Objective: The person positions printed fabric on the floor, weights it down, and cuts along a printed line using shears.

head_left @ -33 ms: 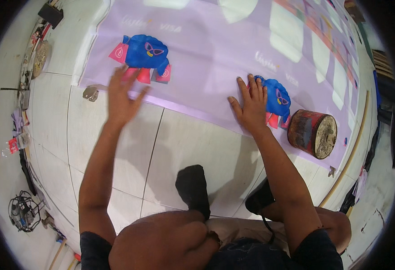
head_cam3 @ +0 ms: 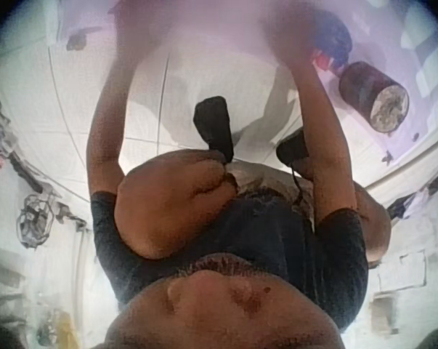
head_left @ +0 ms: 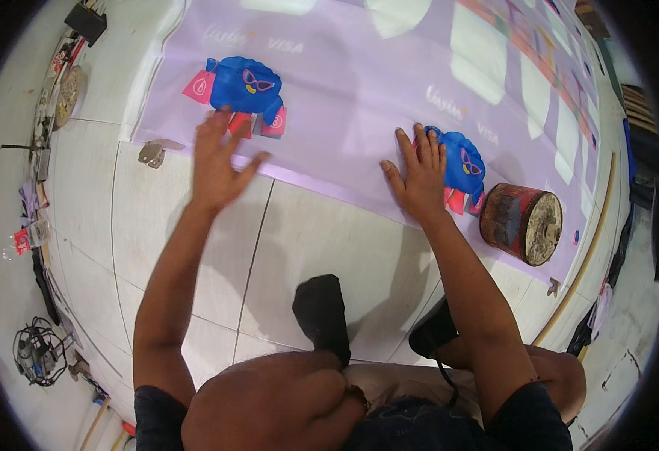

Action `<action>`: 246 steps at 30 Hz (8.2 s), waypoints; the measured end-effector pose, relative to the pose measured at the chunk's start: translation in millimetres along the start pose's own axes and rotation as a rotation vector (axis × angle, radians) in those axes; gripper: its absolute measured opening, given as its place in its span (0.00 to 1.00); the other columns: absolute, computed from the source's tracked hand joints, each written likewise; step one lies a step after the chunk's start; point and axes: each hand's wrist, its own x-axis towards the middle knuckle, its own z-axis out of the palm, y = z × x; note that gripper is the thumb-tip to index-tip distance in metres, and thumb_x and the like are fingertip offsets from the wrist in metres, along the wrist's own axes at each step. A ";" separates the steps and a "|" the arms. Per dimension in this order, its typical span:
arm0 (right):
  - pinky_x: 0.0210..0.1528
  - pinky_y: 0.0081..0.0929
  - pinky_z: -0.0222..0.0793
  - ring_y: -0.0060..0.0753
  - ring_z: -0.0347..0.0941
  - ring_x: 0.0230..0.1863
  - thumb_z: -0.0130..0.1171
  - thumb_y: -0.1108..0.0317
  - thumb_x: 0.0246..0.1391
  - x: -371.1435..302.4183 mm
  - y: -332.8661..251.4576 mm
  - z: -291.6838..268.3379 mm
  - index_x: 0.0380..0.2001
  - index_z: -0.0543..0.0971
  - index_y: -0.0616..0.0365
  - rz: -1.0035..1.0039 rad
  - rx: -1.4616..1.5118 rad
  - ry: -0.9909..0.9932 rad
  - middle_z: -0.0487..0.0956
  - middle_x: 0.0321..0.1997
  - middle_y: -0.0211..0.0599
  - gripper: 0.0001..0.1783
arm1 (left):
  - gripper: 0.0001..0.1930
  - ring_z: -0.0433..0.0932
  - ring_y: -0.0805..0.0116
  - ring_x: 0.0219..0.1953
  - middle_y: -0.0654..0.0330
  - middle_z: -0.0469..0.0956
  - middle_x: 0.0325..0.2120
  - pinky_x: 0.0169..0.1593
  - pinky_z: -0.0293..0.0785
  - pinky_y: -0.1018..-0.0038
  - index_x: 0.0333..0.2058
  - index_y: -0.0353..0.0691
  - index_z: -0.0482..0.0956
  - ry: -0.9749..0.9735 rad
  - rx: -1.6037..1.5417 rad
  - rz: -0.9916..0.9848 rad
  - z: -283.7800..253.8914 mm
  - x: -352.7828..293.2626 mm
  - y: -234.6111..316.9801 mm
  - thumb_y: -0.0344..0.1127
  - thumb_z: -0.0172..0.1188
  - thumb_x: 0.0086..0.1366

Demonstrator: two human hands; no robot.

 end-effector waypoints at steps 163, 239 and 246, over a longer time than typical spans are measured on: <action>0.72 0.62 0.31 0.58 0.41 0.75 0.47 0.48 0.61 55.7 -133.2 32.1 0.66 0.65 0.45 -0.375 0.011 -0.297 0.54 0.73 0.49 0.31 | 0.35 0.69 0.47 0.54 0.42 0.71 0.52 0.57 0.67 0.58 0.57 0.27 0.64 0.577 -0.045 -1.111 -19.3 -4.9 -127.2 0.42 0.66 0.56; 0.51 0.41 0.63 0.42 0.71 0.51 0.67 0.63 0.45 11.1 -32.8 -36.0 0.42 0.79 0.51 -0.352 0.291 -0.046 0.76 0.49 0.37 0.18 | 0.22 0.80 0.50 0.44 0.44 0.76 0.47 0.45 0.79 0.61 0.49 0.20 0.70 0.880 -0.875 -1.596 19.4 36.4 -106.6 0.24 0.54 0.55; 0.47 0.38 0.61 0.36 0.70 0.45 0.68 0.62 0.45 -31.5 -50.3 -19.9 0.37 0.79 0.51 -0.381 0.272 -0.125 0.75 0.41 0.31 0.14 | 0.22 0.80 0.50 0.45 0.43 0.75 0.48 0.46 0.79 0.62 0.49 0.19 0.70 0.936 -0.910 -1.599 12.0 38.4 -107.0 0.23 0.53 0.54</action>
